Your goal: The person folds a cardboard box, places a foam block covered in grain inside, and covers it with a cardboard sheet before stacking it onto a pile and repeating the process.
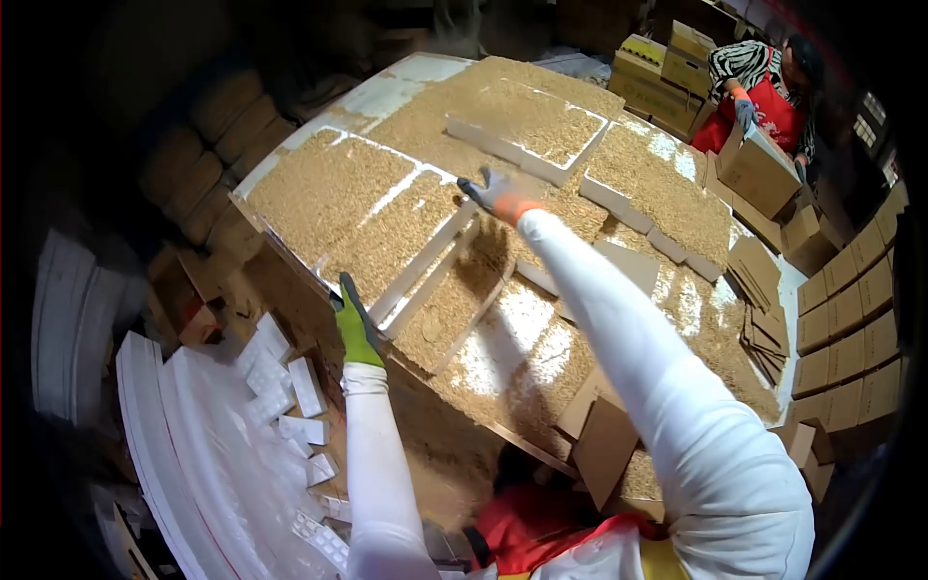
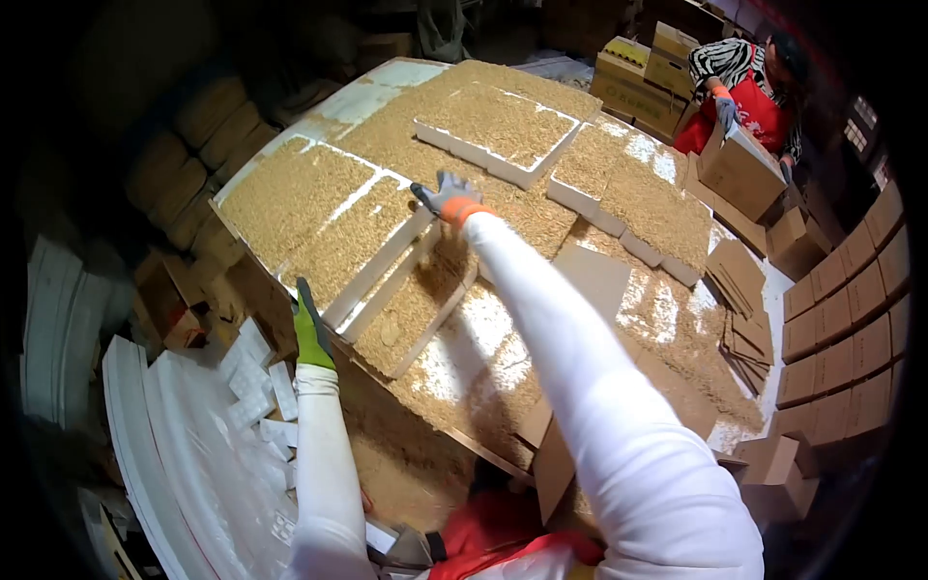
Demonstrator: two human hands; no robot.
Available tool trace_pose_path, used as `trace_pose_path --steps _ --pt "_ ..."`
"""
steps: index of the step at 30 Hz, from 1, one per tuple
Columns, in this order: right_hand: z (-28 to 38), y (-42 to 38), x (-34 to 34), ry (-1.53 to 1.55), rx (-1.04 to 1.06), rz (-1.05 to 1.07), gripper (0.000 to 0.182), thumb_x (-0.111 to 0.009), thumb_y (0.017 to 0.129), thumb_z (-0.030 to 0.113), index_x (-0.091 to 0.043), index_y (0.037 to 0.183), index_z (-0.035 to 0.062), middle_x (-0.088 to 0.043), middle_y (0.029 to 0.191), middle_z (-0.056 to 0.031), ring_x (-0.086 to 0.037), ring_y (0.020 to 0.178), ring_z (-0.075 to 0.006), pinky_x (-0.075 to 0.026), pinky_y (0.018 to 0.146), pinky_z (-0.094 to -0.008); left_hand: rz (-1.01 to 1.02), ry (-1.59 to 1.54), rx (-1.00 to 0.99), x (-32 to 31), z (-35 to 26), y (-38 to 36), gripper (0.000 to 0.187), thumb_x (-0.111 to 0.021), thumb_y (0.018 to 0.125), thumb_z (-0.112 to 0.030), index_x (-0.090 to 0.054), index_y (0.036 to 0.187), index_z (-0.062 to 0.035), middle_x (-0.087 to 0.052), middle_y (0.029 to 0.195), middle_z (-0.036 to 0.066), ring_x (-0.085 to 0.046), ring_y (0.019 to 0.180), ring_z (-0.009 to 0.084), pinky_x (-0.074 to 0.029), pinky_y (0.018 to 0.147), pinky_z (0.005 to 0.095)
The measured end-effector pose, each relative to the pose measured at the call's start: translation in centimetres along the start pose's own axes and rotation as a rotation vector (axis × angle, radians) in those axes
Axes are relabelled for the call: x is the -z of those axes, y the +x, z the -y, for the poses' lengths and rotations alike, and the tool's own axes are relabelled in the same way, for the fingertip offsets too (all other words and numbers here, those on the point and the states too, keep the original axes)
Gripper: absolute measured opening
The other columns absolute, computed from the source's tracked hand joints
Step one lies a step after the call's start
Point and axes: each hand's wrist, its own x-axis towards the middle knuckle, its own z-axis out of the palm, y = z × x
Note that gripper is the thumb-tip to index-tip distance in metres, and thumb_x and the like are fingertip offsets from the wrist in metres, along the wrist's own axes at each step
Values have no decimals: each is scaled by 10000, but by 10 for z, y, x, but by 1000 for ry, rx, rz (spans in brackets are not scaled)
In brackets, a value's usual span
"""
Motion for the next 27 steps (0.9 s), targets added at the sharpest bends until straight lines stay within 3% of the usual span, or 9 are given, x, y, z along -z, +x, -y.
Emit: trace_pose_path --steps 4,7,9,11,16,18,20,24,27 --pt "-20 -24 -22 673 -51 -86 613 -775 732 575 -613 943 23 -691 818 -107 -615 757 -190 -481 677 -342 30 272 -23 4 -50 -48 757 -517 982 -474 -299 1459 71 -388 1485 186 -418 1332 253 -315 1101 344" --pt "-50 -130 86 890 -172 -26 570 -771 759 546 -603 954 38 -647 818 -70 -587 736 -168 -476 650 -318 422 231 -409 13 -80 -123 620 -481 1023 -333 -288 1466 56 -415 1462 166 -472 1273 217 -340 1093 327" --pt "-75 -226 174 861 -265 -61 515 -763 788 512 -593 949 53 -602 797 -29 -563 707 -143 -461 621 -285 526 257 -297 -1 -127 -186 578 -468 1032 -287 -286 1472 41 -444 1429 150 -501 1231 207 -365 1075 323" --pt "-81 -326 260 664 -367 -127 499 -744 803 519 -582 953 71 -582 817 -8 -536 709 -102 -435 586 -246 586 98 97 -37 -171 -250 598 -485 1025 -278 -259 1494 16 -456 1399 136 -490 1226 201 -404 1035 320" --pt "-80 -543 370 412 -540 -463 458 -619 912 343 -528 1231 27 -587 1110 -64 -536 1048 -154 -416 941 -320 1205 28 218 -58 -188 -354 840 -633 908 -316 -174 1488 81 -266 1508 257 -301 1380 340 -258 1127 408" --pt "-76 -607 379 288 -580 -547 475 -570 915 316 -486 1289 35 -567 1211 -100 -530 1102 -180 -406 974 -338 1408 292 1 -74 -194 -370 868 -661 870 -320 -197 1469 104 -192 1535 317 -207 1432 436 -194 1154 469" --pt "-60 -632 371 188 -512 -597 457 -601 898 267 -493 1282 44 -579 1152 -78 -541 1040 -154 -433 928 -323 1468 522 -617 -81 -172 -371 821 -660 853 -290 -253 1448 103 -171 1537 328 -139 1420 519 -141 1155 514" --pt "-83 -640 318 375 -636 -683 445 -725 845 151 -536 1234 49 -588 1059 -32 -540 946 -119 -462 842 -280 1402 480 -598 -71 -131 -370 741 -608 870 -183 -254 1461 92 -79 1554 337 -78 1437 519 -110 1162 520" --pt "-102 -626 291 326 -663 -624 375 -742 842 161 -594 1152 13 -604 1026 -55 -559 906 -150 -463 823 -293 1280 414 -496 -77 -124 -368 747 -600 881 -79 -202 1505 26 -81 1566 311 -135 1458 443 -256 1131 460"
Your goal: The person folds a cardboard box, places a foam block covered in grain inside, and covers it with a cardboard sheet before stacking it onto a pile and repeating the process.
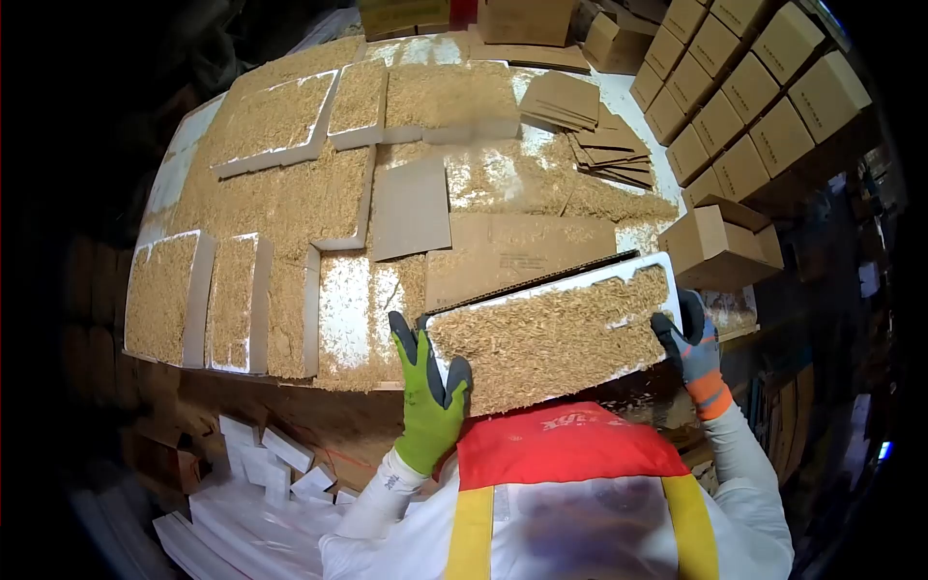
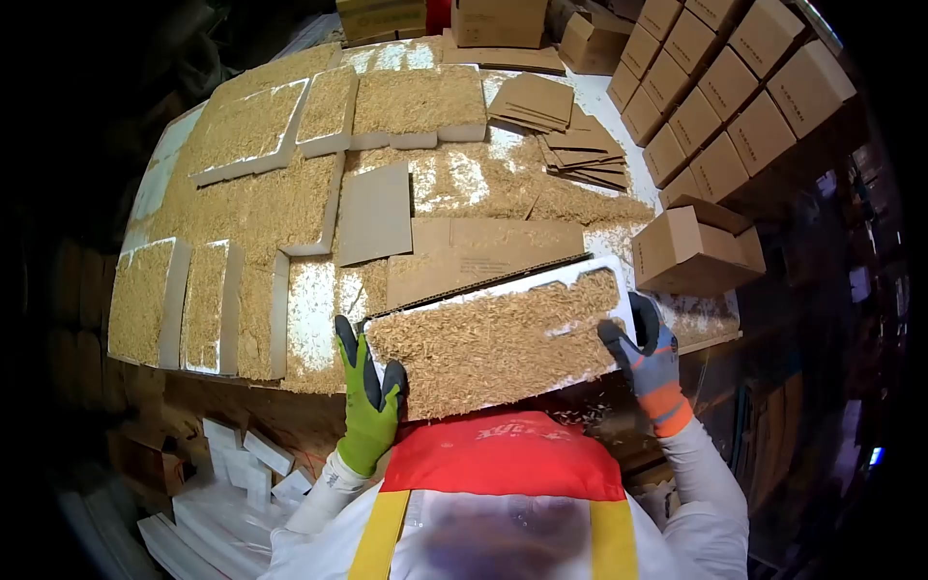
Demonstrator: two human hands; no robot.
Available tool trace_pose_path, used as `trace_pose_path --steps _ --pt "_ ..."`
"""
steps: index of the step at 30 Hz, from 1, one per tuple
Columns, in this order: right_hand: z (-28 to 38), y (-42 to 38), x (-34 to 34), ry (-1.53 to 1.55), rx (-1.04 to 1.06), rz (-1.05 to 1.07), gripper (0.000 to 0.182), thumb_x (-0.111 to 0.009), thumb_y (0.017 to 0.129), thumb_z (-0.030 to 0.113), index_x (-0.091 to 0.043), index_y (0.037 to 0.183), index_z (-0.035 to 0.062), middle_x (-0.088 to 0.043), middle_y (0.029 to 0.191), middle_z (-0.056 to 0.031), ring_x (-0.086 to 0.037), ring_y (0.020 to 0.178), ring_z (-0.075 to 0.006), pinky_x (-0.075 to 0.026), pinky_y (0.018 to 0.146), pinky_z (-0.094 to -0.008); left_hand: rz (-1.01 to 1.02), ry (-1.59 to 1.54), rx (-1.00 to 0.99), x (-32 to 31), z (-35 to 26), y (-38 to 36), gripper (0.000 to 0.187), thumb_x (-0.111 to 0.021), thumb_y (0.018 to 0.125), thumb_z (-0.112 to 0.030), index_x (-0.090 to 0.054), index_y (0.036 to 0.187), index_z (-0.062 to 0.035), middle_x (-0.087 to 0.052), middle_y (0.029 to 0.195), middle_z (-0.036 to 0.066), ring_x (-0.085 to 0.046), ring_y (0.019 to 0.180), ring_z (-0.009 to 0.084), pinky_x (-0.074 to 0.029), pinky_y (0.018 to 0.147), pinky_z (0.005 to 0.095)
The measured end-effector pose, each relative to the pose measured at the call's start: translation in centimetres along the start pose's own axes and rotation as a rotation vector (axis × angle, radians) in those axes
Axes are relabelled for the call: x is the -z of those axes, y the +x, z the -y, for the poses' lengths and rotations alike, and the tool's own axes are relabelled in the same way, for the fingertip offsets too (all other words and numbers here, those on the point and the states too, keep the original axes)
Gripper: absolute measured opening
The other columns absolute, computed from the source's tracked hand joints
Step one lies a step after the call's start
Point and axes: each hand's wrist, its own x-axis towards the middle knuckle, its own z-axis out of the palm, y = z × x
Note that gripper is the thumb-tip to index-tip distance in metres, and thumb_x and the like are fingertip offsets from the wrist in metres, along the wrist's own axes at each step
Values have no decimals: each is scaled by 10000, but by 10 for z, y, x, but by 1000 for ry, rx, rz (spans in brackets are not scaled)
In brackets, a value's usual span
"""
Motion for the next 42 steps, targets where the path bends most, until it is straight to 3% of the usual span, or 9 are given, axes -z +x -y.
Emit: trace_pose_path --steps 3,5,13,17,23,28,34,39,42 --pt "9 20 -11 -334 275 -64 339 -753 815 169 -630 1086 6 -601 930 -116 -588 841 -258 -477 775 -346 -171 -582 305 6 -18 12 699 -578 906 -66 -239 1516 -24 -166 1584 206 -329 1404 364 -377 1062 416" --pt "-6 28 -17 -389 247 -16 319 -753 814 176 -642 1066 16 -595 900 -128 -588 822 -290 -481 757 -358 -419 -611 4 17 13 33 533 -559 927 -85 -396 1428 -6 -297 1537 153 -484 1290 283 -451 989 375" --pt "2 44 -31 -682 480 -71 253 -740 764 172 -672 993 86 -578 925 -122 -572 861 -319 -475 732 -421 222 919 -48 -36 222 160 708 -614 803 -54 -359 1461 -106 -325 1522 161 -310 1386 388 -282 1115 533" --pt "19 49 -23 -650 500 -53 241 -756 762 164 -684 979 86 -615 949 -107 -604 868 -313 -494 747 -408 294 924 -34 -60 277 191 521 -586 841 -123 -496 1354 -126 -506 1372 147 -513 1190 368 -385 1002 509" --pt "34 81 -6 -542 610 -31 324 -749 803 158 -658 1106 86 -634 1037 -118 -631 914 -289 -517 782 -379 -266 569 -11 13 200 215 430 -605 861 -136 -560 1288 -113 -664 1107 119 -677 841 288 -537 749 401" --pt "102 130 -10 -408 907 -121 926 -849 707 346 -377 1443 43 -453 1415 -156 -475 1277 -301 -416 1036 -393 -96 -677 -92 79 60 164 503 -527 983 -191 -419 1370 112 -539 1326 172 -512 1256 236 -397 1075 360" --pt "175 131 8 -291 753 569 182 -804 766 188 -730 816 29 -685 709 -33 -656 683 -131 -505 631 -275 114 -705 63 71 27 111 561 -630 923 -199 -433 1401 20 -561 1317 117 -537 1213 207 -425 1037 345" --pt "111 163 11 -265 857 801 289 -829 739 152 -709 985 60 -702 886 -85 -674 797 -219 -534 738 -329 61 4 -104 29 27 72 488 -584 855 -11 -533 1339 -45 -620 1249 146 -589 1134 176 -468 946 307" --pt "70 178 -9 -292 948 646 190 -776 778 143 -731 952 80 -706 904 -58 -669 790 -219 -535 743 -331 96 -345 181 21 40 68 498 -572 855 -2 -526 1349 -42 -643 1197 113 -583 1050 140 -462 915 277"
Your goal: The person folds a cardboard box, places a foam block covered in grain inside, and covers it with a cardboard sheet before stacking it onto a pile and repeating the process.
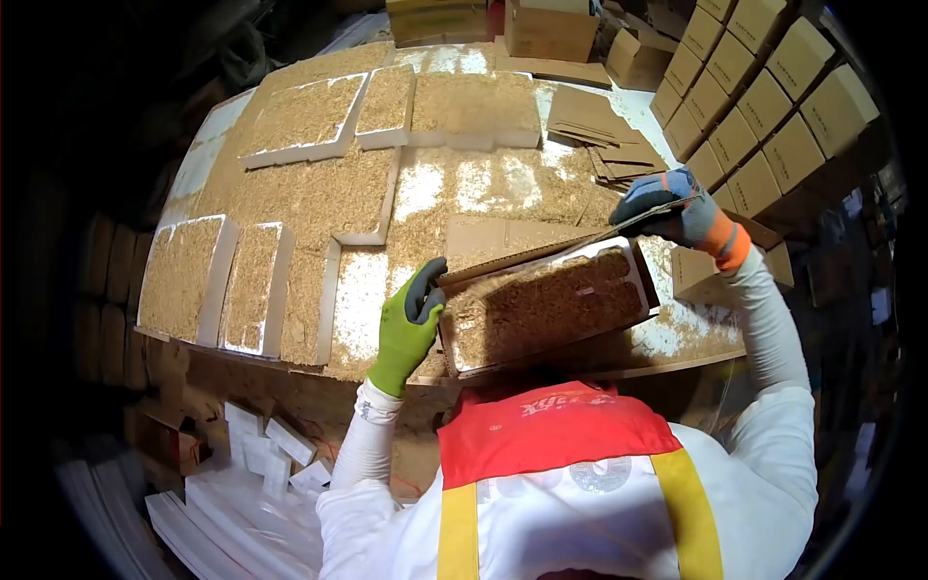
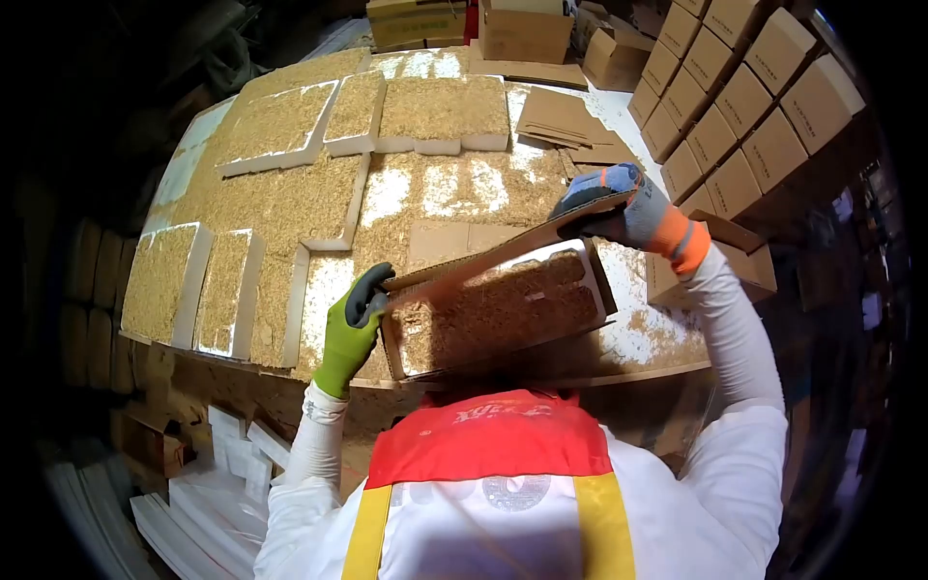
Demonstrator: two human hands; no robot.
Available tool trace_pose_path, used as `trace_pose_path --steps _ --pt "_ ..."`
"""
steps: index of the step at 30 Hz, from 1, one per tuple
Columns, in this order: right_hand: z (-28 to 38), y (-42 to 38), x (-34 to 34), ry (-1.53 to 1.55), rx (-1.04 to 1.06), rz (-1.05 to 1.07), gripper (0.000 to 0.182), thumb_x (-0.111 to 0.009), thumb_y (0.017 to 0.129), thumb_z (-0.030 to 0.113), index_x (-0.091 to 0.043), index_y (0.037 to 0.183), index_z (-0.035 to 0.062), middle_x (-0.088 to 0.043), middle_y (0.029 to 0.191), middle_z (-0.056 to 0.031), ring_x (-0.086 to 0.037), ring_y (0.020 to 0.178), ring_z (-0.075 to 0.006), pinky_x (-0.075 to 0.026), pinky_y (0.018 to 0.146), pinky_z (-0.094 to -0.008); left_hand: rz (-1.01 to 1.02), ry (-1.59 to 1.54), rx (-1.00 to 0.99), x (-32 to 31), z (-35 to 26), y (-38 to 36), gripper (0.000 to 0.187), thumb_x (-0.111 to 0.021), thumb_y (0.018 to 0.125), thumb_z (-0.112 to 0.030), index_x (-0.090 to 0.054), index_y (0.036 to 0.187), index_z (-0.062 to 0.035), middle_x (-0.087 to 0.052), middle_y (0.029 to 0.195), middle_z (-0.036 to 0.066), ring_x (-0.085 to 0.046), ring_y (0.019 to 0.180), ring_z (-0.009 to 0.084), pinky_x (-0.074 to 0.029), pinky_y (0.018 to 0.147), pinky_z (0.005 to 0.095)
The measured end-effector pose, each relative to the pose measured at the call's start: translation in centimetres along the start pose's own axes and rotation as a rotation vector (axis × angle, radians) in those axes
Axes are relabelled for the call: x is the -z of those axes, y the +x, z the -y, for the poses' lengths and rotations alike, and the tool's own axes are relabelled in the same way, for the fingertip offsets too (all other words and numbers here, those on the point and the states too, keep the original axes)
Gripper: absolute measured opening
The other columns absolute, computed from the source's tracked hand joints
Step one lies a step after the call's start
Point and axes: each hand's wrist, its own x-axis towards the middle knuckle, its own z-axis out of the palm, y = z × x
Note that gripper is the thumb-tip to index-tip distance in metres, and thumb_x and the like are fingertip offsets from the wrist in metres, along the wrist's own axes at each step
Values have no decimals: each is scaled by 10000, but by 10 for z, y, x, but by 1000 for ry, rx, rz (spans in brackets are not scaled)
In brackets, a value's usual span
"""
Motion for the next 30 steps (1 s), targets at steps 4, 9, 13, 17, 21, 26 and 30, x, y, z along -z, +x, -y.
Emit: trace_pose_path --steps 4,9,13,17,21,26,30 --pt "-16 -2 -3 55 -143 -16 206 -770 791 163 -727 982 102 -700 895 -52 -658 778 -230 -514 706 -336 -6 5 -30 5 7 6 523 -595 858 -13 -510 1372 -50 -639 1208 80 -573 1040 133 -478 877 275" --pt "-89 -23 -78 -218 -82 -85 211 -756 795 200 -700 974 102 -697 926 -70 -656 874 -250 -502 812 -374 64 -151 104 14 -15 12 733 -739 802 -95 -405 1454 -59 -548 1349 110 -541 1189 184 -450 1009 338" --pt "-67 1 -88 -52 -236 -36 363 -772 768 265 -676 1074 97 -695 1041 -83 -649 942 -296 -508 848 -386 -150 464 -485 -6 -64 42 657 -834 704 -211 -572 1292 -78 -632 1206 127 -615 1095 281 -497 916 352" --pt "-75 -19 -79 -23 -391 -36 564 -865 687 317 -647 1165 109 -656 1152 -107 -640 1009 -240 -516 843 -378 -36 843 -624 -33 -60 57 246 -672 796 -40 -660 1030 -115 -662 961 70 -641 832 299 -517 700 382" --pt "-36 -54 -46 -94 -353 -137 791 -906 577 352 -543 1238 114 -580 1113 -98 -594 1015 -290 -493 906 -382 116 891 -602 -31 -69 45 333 -665 756 -16 -649 1071 -122 -648 971 80 -632 874 296 -512 720 383" --pt "-68 -54 -108 -252 -833 196 921 -764 694 363 -332 1405 -34 -416 1418 -247 -452 1294 -386 -394 1069 -405 234 968 -577 -41 -63 43 438 -667 709 -4 -620 1128 -124 -618 1010 80 -611 925 289 -506 772 392" --pt "-50 -56 -78 -242 -694 133 843 -797 683 302 -390 1384 74 -479 1349 -209 -511 1229 -371 -429 1028 -413 351 1141 -567 -50 -77 32 424 -630 750 -17 -609 1160 -121 -607 1051 71 -611 936 260 -514 768 370"
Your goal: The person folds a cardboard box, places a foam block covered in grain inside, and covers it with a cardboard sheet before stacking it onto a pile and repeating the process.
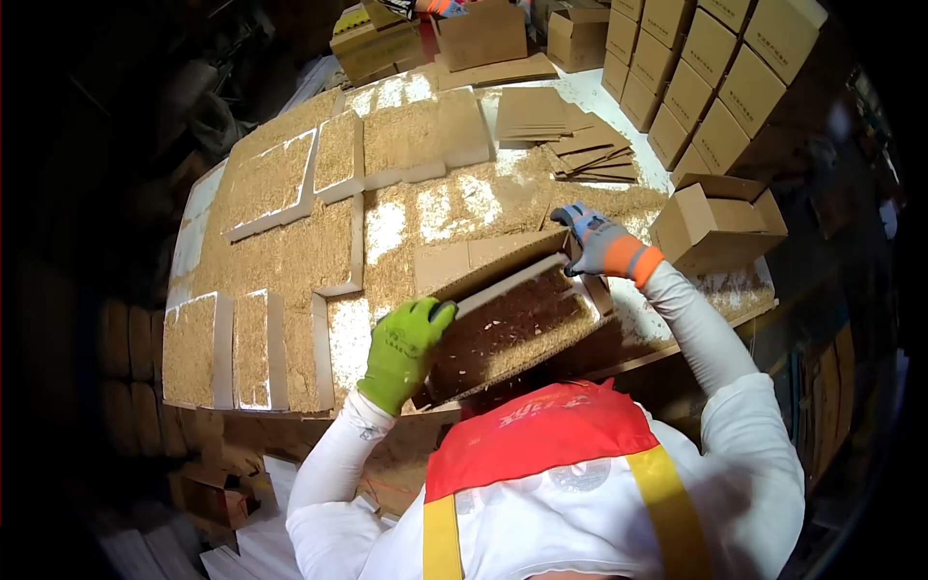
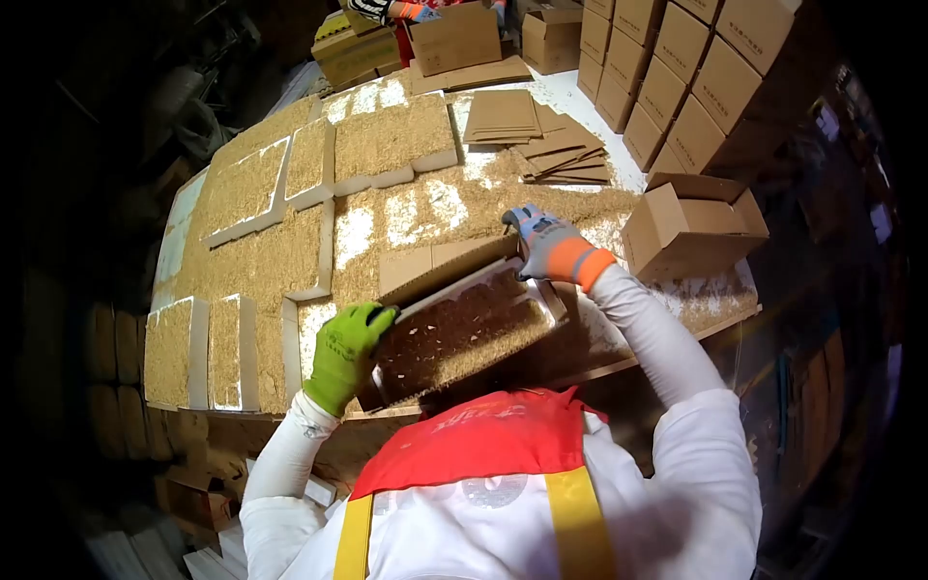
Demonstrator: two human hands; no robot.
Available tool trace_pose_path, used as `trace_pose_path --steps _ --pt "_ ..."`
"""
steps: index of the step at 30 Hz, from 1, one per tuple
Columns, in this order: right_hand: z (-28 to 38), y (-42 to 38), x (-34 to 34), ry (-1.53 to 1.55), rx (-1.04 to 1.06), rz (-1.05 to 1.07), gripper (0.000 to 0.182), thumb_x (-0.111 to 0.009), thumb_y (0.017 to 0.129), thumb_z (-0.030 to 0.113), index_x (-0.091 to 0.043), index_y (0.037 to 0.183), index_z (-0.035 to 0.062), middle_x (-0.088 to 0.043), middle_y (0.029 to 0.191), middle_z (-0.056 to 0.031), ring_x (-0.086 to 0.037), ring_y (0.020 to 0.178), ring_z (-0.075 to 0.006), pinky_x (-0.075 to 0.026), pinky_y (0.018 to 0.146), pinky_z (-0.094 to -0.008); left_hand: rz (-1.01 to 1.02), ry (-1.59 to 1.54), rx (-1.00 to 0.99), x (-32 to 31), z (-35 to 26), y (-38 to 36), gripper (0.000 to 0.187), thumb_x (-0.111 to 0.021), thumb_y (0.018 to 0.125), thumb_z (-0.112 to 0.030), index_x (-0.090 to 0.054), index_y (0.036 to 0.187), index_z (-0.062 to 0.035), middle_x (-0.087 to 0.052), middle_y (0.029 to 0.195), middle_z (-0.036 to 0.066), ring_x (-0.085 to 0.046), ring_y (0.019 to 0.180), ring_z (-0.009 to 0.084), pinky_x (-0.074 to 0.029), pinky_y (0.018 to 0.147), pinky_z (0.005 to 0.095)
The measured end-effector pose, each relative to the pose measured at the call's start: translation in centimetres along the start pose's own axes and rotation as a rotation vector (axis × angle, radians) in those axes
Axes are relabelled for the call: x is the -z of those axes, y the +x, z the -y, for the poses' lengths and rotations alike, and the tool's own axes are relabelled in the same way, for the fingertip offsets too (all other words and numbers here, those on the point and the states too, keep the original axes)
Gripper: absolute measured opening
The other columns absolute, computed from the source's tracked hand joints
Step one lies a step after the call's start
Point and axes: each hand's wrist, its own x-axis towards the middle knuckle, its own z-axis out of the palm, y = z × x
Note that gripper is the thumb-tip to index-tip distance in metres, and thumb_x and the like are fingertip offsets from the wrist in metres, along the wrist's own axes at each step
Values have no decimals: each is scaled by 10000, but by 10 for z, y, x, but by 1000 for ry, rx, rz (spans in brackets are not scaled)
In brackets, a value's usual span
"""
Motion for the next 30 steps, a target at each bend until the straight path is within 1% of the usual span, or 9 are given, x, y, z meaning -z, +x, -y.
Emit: trace_pose_path --steps 5,8,9,11,14,19,24,28,30 --pt "40 -37 45 535 537 -188 300 -759 748 161 -655 1028 135 -608 1052 -106 -575 1022 -295 -449 918 -374 126 250 -210 -25 -42 -24 304 -573 822 -131 -581 1118 -60 -538 942 57 -547 807 218 -486 659 329" --pt "57 -50 29 159 659 135 303 -737 774 345 -666 1012 171 -611 1036 -89 -577 1026 -268 -456 906 -367 120 43 -206 -29 -64 -22 141 -547 841 -155 -561 902 -29 -529 919 102 -561 813 250 -480 613 340" --pt "45 -53 -12 -100 698 -167 324 -754 745 377 -671 996 190 -612 1008 -70 -576 1040 -256 -493 847 -371 130 40 -267 -27 -68 -24 158 -545 840 -161 -569 904 -19 -527 919 103 -559 819 251 -482 610 344" --pt "55 -38 -36 -177 638 222 470 -789 699 416 -638 1069 169 -595 1006 -88 -601 904 -288 -509 803 -398 230 -136 -210 -47 -65 -31 189 -547 836 -169 -593 935 -15 -537 941 99 -560 847 250 -488 620 351" --pt "63 -28 -39 -230 559 483 462 -793 687 404 -637 1049 162 -598 992 -104 -613 913 -309 -512 769 -400 194 -231 -250 -47 -63 -34 238 -549 827 -181 -626 987 -22 -551 995 88 -558 893 250 -493 628 356" --pt "46 -25 -42 9 587 376 311 -750 635 330 -617 857 157 -610 916 -86 -625 868 -307 -496 709 -422 207 -184 -255 -25 -81 -30 241 -558 827 -204 -655 1019 -95 -544 1070 54 -555 950 230 -506 642 344" --pt "57 -19 -28 -85 591 425 371 -739 688 384 -646 953 142 -630 956 -100 -628 917 -304 -510 773 -407 258 -316 -147 -54 -66 -32 141 -555 855 -197 -647 930 -120 -543 966 80 -585 890 250 -501 657 371" --pt "92 -20 -20 -103 652 231 814 -813 663 414 -472 1367 191 -535 1277 -152 -602 1040 -328 -520 807 -419 241 -436 -9 -70 -69 -27 158 -613 838 -192 -648 971 -114 -556 1001 119 -578 927 306 -477 796 413" --pt "104 -11 -25 -159 520 412 914 -880 572 390 -473 1369 204 -521 1247 -158 -579 1068 -357 -514 831 -442 216 -619 10 -63 -47 -28 295 -700 776 -196 -653 1057 -123 -563 1058 122 -555 974 321 -464 867 418"
